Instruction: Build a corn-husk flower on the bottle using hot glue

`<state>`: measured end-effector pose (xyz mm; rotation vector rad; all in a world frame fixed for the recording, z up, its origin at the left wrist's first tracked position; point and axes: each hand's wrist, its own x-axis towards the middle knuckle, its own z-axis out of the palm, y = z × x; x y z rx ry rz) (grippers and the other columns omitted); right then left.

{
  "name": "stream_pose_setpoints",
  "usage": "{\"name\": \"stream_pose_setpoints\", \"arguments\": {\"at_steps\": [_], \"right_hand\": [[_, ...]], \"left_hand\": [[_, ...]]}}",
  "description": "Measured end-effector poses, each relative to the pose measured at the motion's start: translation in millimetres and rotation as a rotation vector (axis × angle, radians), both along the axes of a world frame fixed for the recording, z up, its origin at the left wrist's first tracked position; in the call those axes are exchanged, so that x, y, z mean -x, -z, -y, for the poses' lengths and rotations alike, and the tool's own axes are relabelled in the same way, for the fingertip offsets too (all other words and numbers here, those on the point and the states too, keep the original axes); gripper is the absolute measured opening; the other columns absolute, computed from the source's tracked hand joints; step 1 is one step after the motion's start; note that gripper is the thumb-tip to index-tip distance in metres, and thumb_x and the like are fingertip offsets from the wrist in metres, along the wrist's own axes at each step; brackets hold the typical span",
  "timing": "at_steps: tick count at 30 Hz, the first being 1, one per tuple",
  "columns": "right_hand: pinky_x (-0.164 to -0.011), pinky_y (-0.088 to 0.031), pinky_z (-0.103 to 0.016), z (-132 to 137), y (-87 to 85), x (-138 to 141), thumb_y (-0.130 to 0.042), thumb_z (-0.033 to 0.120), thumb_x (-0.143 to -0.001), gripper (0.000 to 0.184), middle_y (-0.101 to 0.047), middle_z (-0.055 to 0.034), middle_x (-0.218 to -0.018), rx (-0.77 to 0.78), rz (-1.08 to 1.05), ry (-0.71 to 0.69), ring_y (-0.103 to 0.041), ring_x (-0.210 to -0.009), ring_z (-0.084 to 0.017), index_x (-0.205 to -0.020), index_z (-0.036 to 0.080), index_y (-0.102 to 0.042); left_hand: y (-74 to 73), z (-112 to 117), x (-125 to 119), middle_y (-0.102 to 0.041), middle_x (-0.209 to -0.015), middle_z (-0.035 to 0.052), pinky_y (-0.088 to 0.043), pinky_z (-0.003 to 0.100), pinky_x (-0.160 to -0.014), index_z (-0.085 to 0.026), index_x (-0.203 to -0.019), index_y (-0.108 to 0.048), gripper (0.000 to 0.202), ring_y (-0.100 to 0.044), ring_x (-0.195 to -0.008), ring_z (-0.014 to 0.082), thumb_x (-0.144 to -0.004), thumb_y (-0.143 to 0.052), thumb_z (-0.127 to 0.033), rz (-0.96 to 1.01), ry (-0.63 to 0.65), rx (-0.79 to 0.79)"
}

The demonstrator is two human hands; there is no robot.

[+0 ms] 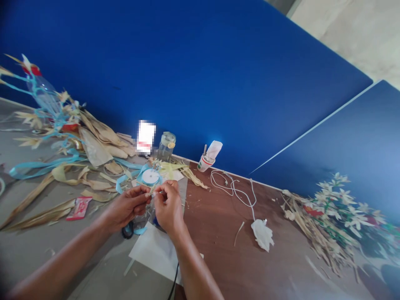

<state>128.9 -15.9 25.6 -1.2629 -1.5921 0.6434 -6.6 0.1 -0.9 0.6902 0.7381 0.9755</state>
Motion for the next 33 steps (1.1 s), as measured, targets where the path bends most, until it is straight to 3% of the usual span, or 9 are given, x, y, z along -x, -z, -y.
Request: {"name": "stream_pose_setpoints", "arguments": {"at_steps": [6,16,28,33], "right_hand": [[-0.06,-0.045,-0.024,1,2.8,0,-0.051,0.013,-0.077,0.007,-0.048,-0.0049,-0.095,-0.051,0.121,0.045,-0.051,-0.064,-0.01,-0.076,0.017,-0.057],[-0.063,-0.046,-0.025,3,-1.2,0,-0.049,0.01,-0.08,0.01,-0.048,-0.0063,-0.092,-0.139,0.184,0.048,-0.052,-0.078,-0.015,-0.077,0.017,-0.056],[-0.063,-0.044,-0.027,5,-5.6,0,-0.052,0.012,-0.078,0.008,-0.049,-0.0055,-0.092,-0.089,0.153,0.022,-0.049,-0.068,-0.012,-0.078,0.018,-0.057],[-0.059,-0.042,-0.025,6,-10.5,-7,-0.054,0.023,-0.081,0.013,-0.051,-0.0062,-0.1,-0.059,-0.053,0.122,-0.048,-0.064,-0.011,-0.093,0.018,-0.057]], "left_hand": [[1.6,2,-4,-0.054,-0.059,-0.0039,-0.027,0.019,-0.041,-0.015,-0.078,-0.058,0.027,-0.037,-0.04,0.0034,-0.066,-0.073,-0.033,-0.151,-0.061,-0.121],[-14.5,7,-6,-0.053,-0.057,-0.0028,-0.027,0.02,-0.042,-0.015,-0.073,-0.059,0.03,-0.036,-0.042,0.0057,-0.065,-0.068,-0.043,-0.29,-0.06,-0.186],[-8.5,4,-4,-0.052,-0.053,-0.0024,-0.024,0.019,-0.04,-0.014,-0.067,-0.061,0.026,-0.035,-0.041,0.0052,-0.066,-0.071,-0.038,-0.328,-0.125,-0.186],[-7.3,2,3,-0.05,-0.052,-0.0042,-0.025,0.018,-0.04,-0.015,-0.069,-0.056,0.025,-0.032,-0.038,0.0029,-0.07,-0.07,-0.035,-0.117,0.002,-0.091]]}}
